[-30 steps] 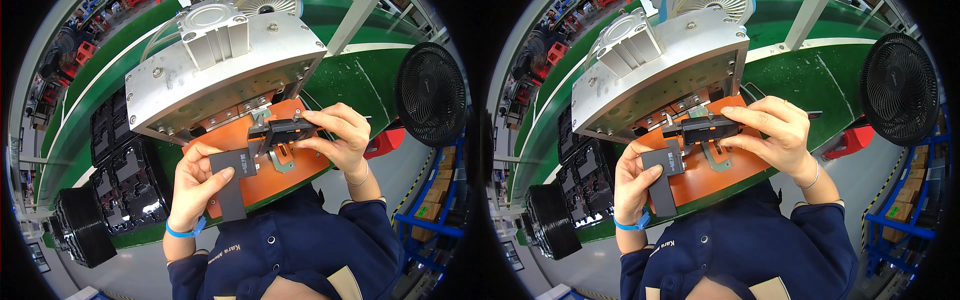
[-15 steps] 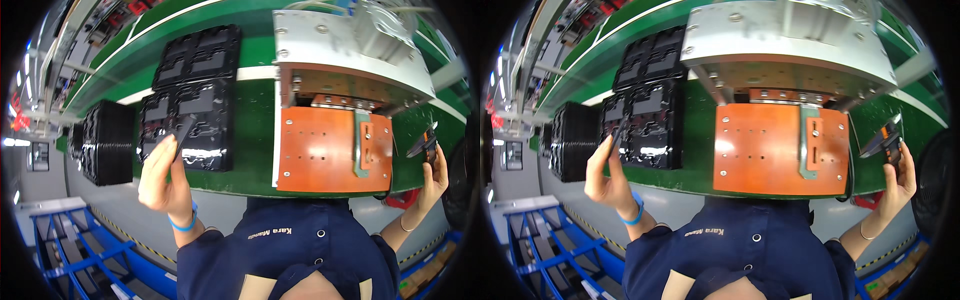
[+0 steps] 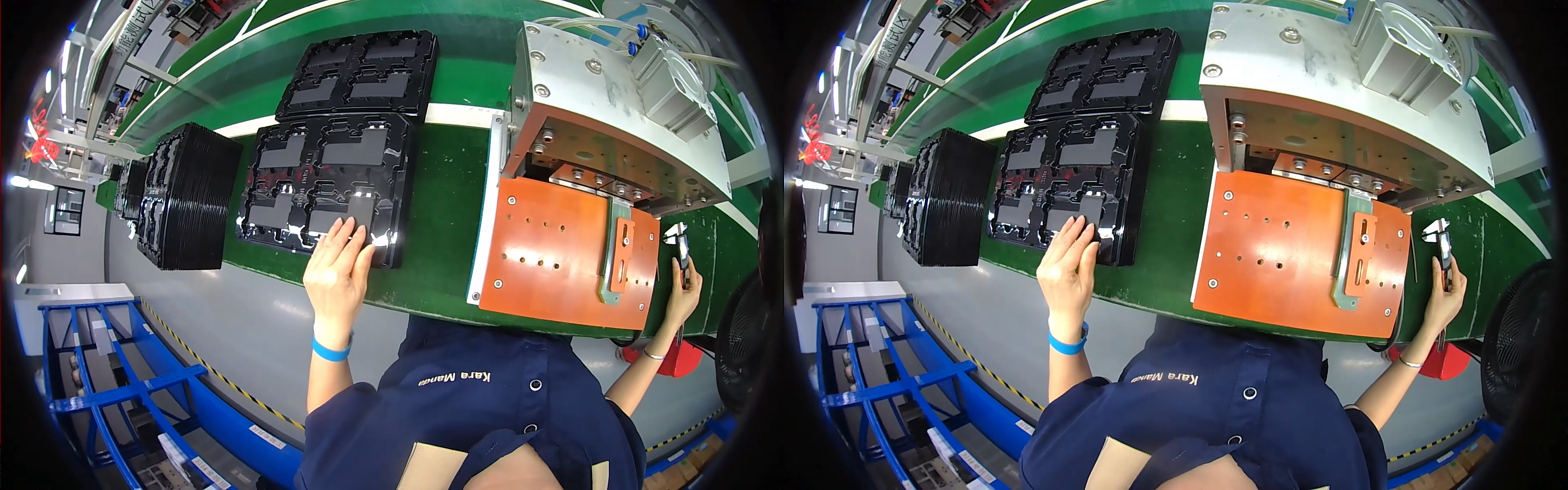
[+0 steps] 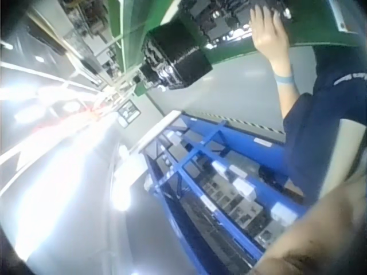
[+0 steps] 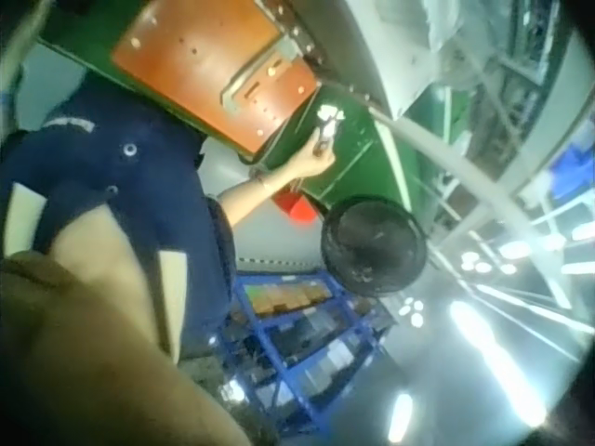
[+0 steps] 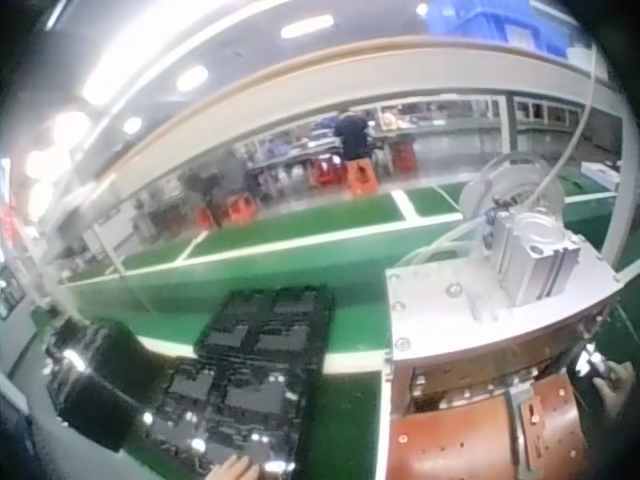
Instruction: The person repeatedly picks up small black rectangular components from a tray, places them into a press machine, and secures them using a hand lever. After each press, the person removes the component and places it into a black plastic tray. This cycle is repeated multiple times throughout the video.
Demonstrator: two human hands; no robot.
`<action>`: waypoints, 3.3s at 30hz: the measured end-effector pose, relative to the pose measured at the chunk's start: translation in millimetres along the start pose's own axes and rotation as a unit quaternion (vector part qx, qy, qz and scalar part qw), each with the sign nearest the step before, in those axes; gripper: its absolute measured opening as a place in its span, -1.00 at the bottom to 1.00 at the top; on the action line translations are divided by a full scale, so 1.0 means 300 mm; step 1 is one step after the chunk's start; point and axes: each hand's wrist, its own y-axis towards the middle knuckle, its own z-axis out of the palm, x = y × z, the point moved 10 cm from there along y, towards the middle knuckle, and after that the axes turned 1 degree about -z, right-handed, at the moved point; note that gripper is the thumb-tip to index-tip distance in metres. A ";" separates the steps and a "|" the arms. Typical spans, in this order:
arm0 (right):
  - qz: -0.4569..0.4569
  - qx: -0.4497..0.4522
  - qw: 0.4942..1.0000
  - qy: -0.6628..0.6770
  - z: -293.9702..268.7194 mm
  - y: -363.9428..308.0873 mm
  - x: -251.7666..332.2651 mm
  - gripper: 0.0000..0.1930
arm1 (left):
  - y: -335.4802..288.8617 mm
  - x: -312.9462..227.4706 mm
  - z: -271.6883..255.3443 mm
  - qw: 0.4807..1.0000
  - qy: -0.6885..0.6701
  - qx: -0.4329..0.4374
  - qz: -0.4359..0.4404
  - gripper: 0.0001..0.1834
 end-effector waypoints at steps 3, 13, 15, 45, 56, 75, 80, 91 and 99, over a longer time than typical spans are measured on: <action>-0.070 -0.033 0.997 -0.002 0.012 -0.027 0.040 -0.59 | 0.017 0.147 -0.086 0.994 -0.066 -0.077 -0.044 -0.77; -0.114 -0.011 0.993 -0.043 0.025 -0.033 0.103 -0.63 | 0.182 0.517 -0.038 0.995 0.081 0.038 -0.048 -0.61; -0.104 -0.011 0.994 -0.035 0.013 -0.033 0.119 -0.63 | 0.195 0.529 -0.035 0.996 0.077 0.031 -0.028 -0.54; -0.424 0.162 0.880 0.136 -0.118 -0.353 1.187 -0.79 | 0.134 -0.633 0.089 0.897 -0.312 0.194 0.245 -0.60; -0.406 0.144 0.887 0.168 -0.122 -0.335 1.171 -0.72 | 0.138 -0.638 0.095 0.871 -0.355 0.203 0.271 -0.59; -0.375 0.124 0.903 0.166 -0.157 -0.304 1.167 -0.73 | 0.137 -0.653 0.095 0.861 -0.350 0.222 0.296 -0.54; -0.336 0.142 0.904 0.222 -0.189 -0.306 1.070 -0.75 | 0.162 -0.660 0.098 0.867 -0.339 0.215 0.295 -0.53; -0.362 0.184 0.891 0.201 -0.164 -0.337 1.069 -0.63 | 0.248 -0.690 0.153 0.881 -0.324 0.205 0.277 -0.54; -0.364 0.203 0.885 0.208 -0.160 -0.340 1.074 -0.59 | 0.282 -0.681 0.166 0.895 -0.326 0.200 0.231 -0.64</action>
